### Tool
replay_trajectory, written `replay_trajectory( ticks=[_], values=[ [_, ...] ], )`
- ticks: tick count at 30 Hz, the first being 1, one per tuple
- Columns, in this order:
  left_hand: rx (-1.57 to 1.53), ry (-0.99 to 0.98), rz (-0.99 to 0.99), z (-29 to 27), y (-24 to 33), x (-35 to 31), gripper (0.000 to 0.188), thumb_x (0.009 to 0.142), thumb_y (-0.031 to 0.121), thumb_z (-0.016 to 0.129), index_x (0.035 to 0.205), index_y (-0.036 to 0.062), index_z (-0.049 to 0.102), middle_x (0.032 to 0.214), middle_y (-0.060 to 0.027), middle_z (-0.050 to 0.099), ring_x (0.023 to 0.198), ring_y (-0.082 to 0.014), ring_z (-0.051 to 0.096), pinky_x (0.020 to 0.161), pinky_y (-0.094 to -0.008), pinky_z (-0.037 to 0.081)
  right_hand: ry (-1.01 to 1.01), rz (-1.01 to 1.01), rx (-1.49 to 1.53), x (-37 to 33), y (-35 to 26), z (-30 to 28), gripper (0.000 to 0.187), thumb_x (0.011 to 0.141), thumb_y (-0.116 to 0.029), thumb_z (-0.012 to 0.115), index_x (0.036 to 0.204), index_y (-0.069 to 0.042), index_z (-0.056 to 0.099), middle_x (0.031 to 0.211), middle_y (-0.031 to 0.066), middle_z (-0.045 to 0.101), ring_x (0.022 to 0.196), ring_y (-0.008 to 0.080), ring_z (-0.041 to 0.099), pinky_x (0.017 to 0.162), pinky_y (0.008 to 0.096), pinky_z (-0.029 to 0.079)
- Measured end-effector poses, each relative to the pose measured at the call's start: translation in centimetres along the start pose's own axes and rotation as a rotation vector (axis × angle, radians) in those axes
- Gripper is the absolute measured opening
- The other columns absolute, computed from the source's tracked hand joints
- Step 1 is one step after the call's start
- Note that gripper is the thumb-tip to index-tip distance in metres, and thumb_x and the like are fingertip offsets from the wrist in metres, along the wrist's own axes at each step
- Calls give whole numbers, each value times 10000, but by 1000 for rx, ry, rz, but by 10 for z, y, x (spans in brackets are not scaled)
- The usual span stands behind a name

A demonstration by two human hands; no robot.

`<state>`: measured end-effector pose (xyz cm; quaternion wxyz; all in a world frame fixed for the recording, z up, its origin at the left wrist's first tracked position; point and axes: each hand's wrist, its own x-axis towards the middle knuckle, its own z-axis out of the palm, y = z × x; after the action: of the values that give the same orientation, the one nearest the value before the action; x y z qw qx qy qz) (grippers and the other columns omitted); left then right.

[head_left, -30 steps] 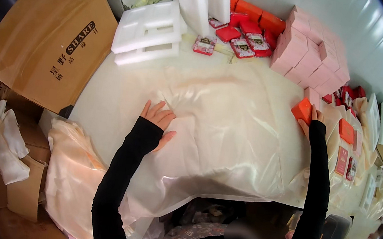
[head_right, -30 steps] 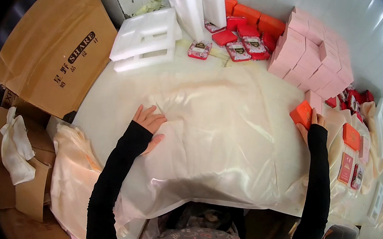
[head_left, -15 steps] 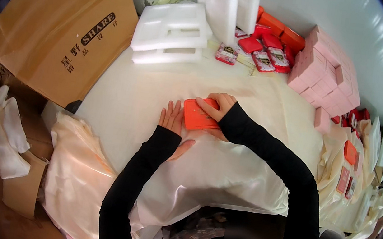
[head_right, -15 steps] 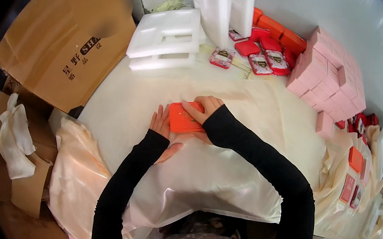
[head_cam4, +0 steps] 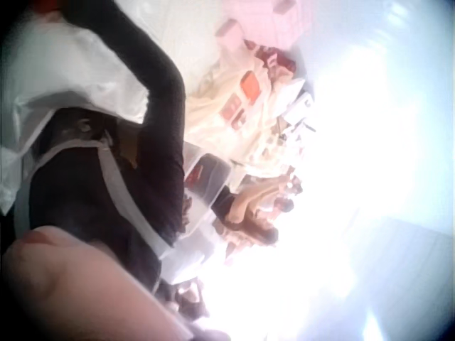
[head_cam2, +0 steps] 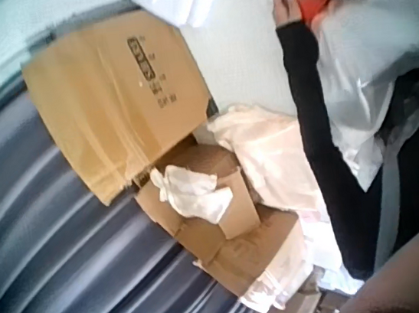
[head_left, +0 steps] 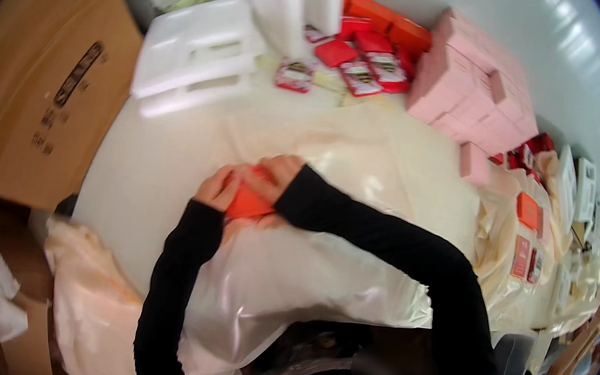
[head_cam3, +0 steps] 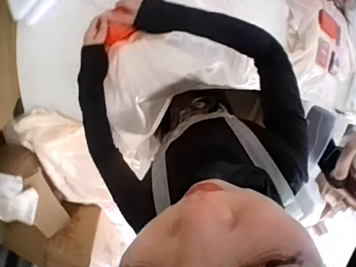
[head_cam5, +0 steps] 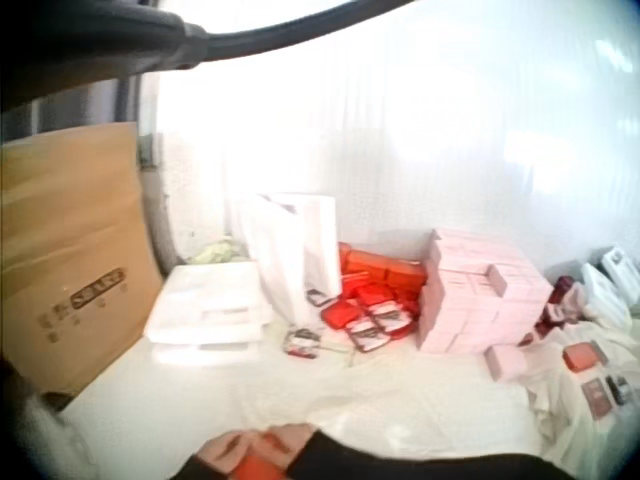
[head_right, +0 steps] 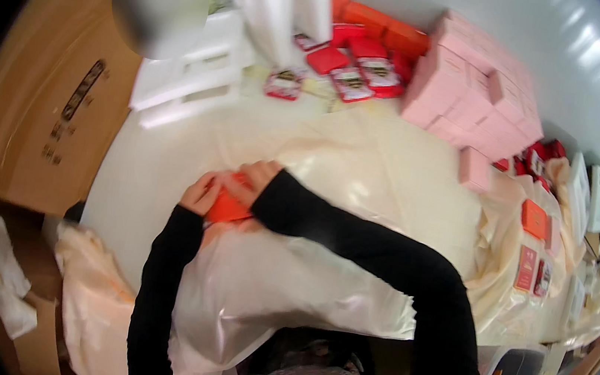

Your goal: The person repeatedly packs small orange and pink boxes along with a red packet into a white plastic shipping bag. They place the items inside, fold the bag, and then retrieve a white styrofoam insert to place on top of the packed bag before repeating the process with a new bag.

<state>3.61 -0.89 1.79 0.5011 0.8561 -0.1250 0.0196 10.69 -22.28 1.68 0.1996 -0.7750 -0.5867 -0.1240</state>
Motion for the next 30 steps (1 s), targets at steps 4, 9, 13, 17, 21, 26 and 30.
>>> replay_trajectory(
  ticks=[4,9,13,17,21,26,30],
  values=[
    [723,-92,-93,12,15,-17,785,761,321,647,1378,3,281,1426,-170,283,1319,-362,280,1016,-604,210,148,-8,-167,4,-2,16,542,789,-367,550,1216,-38,488,1165,172,508,1059,317,499,871,421,393],
    [859,-129,-89,9,20,-29,829,799,364,600,1437,61,166,1492,-145,155,1382,-346,113,1082,-535,93,326,273,-91,-15,22,-27,519,689,-335,674,1085,-26,540,1173,193,522,1117,384,465,902,474,406],
    [833,-118,-98,7,30,-24,822,808,353,600,1435,52,161,1503,-160,102,1385,-368,61,1087,-535,46,570,900,-917,-159,99,-106,686,758,-430,620,1253,5,432,1252,245,453,1146,400,426,955,500,324],
    [865,91,125,19,58,-18,768,792,276,634,1406,28,245,1477,-206,161,1362,-416,123,1067,-572,81,-44,1350,-824,-307,158,-124,660,718,-472,648,1250,-117,484,1226,217,471,1113,409,452,901,554,344],
    [741,150,379,44,89,-12,685,764,196,658,1353,22,355,1450,-223,229,1326,-429,206,1052,-580,124,188,1293,-868,-316,145,-125,550,742,-406,645,1219,-160,530,1159,179,512,1006,362,526,843,467,423],
    [249,112,415,76,121,-9,480,807,47,599,1264,13,457,1292,-181,444,1124,-321,496,954,-418,387,825,1280,1245,-230,51,-162,485,924,-341,459,1212,49,473,1107,186,574,970,250,592,823,370,473],
    [-287,-66,3,112,146,6,477,898,162,543,1331,40,385,1230,-140,473,1002,-183,579,845,-313,483,708,913,2073,-179,-23,-156,536,970,-408,322,1255,38,405,1182,190,541,983,339,591,721,375,479]
  ],
)
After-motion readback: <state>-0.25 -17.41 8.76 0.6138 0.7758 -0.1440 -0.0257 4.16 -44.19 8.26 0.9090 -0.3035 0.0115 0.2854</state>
